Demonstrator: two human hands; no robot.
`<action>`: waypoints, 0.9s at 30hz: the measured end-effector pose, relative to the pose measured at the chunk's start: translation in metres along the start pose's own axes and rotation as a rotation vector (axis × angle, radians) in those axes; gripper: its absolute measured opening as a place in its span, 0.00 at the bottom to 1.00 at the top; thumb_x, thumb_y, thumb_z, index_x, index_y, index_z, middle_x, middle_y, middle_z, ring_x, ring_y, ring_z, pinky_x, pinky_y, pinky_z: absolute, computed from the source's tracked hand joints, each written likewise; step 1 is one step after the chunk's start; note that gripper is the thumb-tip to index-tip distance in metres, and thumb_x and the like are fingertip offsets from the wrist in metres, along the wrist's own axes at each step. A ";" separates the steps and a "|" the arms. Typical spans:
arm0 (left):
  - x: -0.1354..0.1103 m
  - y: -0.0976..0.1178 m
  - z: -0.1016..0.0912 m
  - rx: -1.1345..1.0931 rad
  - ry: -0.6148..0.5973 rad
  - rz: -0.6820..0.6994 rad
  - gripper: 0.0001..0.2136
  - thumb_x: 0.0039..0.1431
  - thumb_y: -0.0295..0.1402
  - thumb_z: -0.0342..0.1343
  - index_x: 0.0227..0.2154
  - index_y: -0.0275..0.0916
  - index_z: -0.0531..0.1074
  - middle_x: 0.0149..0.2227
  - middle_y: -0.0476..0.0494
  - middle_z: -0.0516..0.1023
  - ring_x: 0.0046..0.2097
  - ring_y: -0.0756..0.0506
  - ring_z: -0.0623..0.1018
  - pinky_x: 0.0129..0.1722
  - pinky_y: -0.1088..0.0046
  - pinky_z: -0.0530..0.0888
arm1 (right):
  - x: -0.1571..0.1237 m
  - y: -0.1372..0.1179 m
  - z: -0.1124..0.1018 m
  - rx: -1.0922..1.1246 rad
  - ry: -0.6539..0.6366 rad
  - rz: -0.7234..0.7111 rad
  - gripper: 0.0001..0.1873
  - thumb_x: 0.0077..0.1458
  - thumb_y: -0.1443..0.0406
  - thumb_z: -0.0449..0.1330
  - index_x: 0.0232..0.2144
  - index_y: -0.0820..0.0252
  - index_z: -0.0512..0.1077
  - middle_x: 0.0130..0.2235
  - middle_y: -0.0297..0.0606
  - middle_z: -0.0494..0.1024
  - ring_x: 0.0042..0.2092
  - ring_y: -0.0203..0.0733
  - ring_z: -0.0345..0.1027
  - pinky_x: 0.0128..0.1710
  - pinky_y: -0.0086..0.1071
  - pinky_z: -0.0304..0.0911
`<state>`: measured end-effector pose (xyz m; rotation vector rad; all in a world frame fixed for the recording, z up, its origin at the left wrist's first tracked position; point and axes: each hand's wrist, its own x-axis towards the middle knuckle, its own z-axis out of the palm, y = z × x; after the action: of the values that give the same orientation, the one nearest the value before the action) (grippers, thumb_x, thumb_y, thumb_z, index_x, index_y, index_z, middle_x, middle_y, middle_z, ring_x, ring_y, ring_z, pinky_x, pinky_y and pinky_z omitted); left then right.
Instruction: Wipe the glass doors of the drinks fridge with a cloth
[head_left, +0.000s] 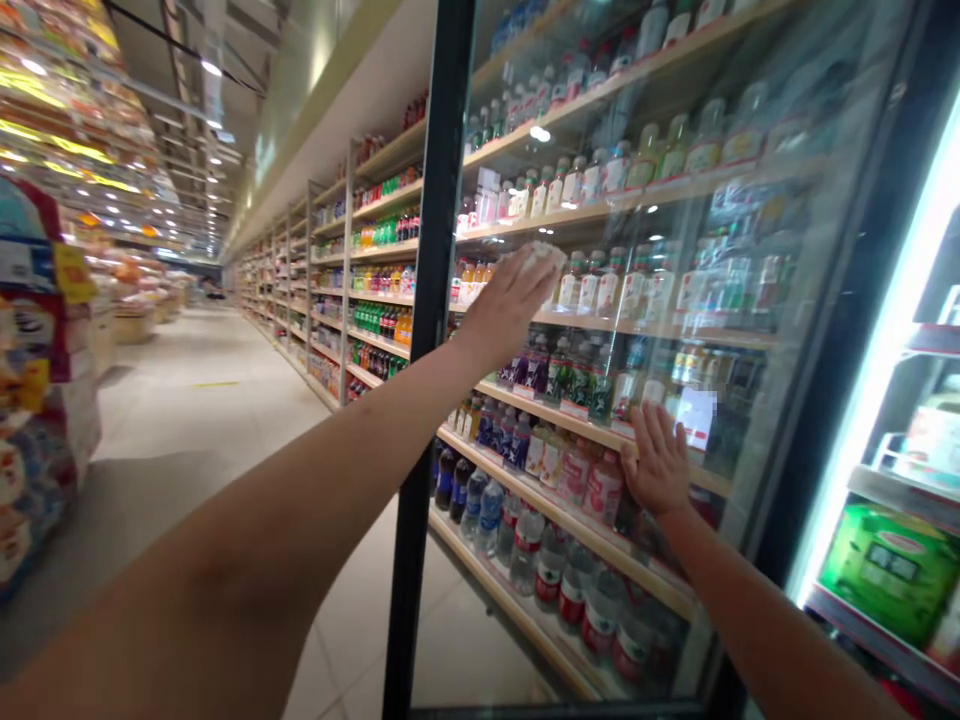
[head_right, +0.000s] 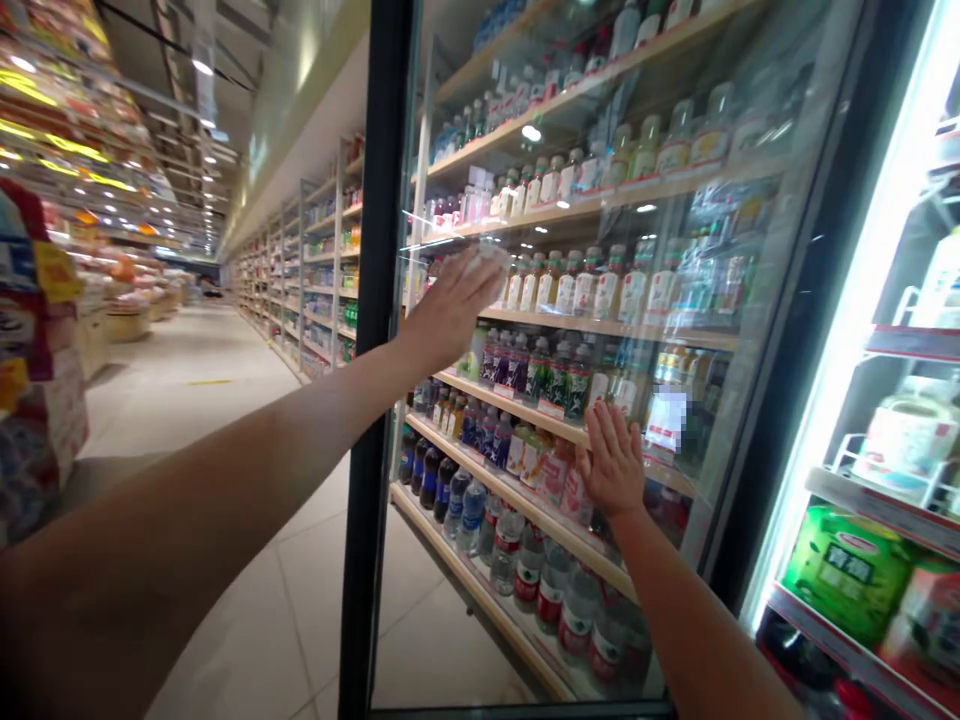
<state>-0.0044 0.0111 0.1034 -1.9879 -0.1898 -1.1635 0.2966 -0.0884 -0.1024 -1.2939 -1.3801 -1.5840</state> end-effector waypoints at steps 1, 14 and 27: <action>-0.006 0.012 0.006 -0.019 -0.013 0.022 0.32 0.64 0.20 0.44 0.70 0.32 0.50 0.73 0.37 0.53 0.74 0.36 0.43 0.73 0.48 0.48 | 0.000 0.000 0.000 0.001 -0.006 0.005 0.37 0.68 0.60 0.51 0.73 0.55 0.43 0.71 0.45 0.58 0.73 0.49 0.47 0.72 0.49 0.42; 0.008 0.024 0.010 -0.008 -0.016 0.041 0.27 0.67 0.18 0.43 0.67 0.35 0.59 0.70 0.38 0.60 0.74 0.37 0.49 0.73 0.50 0.52 | 0.002 -0.005 -0.003 0.018 -0.049 0.049 0.38 0.67 0.62 0.50 0.74 0.54 0.40 0.71 0.43 0.58 0.73 0.48 0.47 0.73 0.48 0.39; -0.001 0.008 -0.001 0.005 -0.053 0.050 0.26 0.66 0.17 0.46 0.65 0.39 0.63 0.71 0.40 0.59 0.74 0.40 0.49 0.73 0.48 0.52 | 0.003 -0.006 -0.004 0.028 -0.011 0.045 0.37 0.67 0.62 0.52 0.73 0.55 0.44 0.69 0.44 0.61 0.73 0.46 0.45 0.73 0.46 0.40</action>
<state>-0.0017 0.0055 0.0977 -2.0088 -0.1694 -1.0788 0.2894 -0.0901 -0.1012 -1.3103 -1.3661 -1.5251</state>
